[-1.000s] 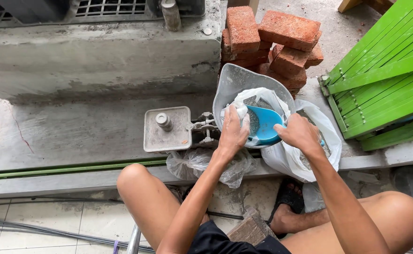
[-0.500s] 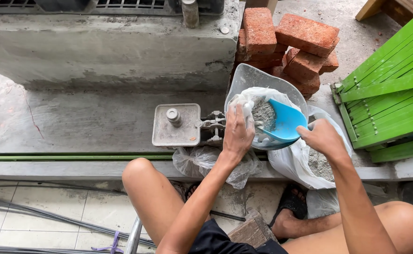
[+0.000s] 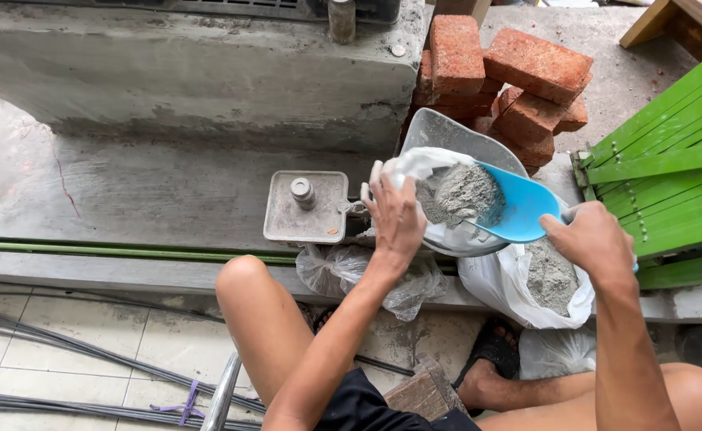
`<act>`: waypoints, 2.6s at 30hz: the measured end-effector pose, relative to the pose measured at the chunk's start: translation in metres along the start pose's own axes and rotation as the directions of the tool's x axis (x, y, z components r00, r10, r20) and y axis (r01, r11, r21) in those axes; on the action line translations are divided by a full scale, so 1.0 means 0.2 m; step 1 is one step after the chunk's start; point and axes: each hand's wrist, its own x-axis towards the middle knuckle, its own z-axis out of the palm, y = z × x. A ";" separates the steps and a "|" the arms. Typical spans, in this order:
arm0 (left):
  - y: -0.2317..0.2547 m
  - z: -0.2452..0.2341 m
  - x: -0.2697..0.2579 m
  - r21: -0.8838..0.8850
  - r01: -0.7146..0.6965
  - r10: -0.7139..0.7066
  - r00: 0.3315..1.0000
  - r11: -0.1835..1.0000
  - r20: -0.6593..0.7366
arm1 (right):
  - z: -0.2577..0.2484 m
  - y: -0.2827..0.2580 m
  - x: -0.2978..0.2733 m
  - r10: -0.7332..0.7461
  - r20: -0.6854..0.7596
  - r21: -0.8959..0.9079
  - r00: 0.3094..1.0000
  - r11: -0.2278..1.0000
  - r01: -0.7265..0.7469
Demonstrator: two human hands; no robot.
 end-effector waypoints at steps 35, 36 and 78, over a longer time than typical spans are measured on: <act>0.00 0.15 -0.07 -0.119 -0.070 0.081 0.993 0.990 0.088 | 0.08 -0.01 -0.04 0.019 -0.191 0.059 0.981 0.998 -0.008; 0.00 0.15 -0.06 -0.117 -0.079 0.086 0.994 0.990 0.061 | 0.07 -0.02 -0.05 0.028 -0.206 0.061 0.978 0.998 -0.016; 0.05 0.74 0.52 0.314 -0.597 0.172 0.616 0.738 0.769 | -0.03 0.16 -0.05 0.092 -0.169 0.003 0.981 0.996 -0.093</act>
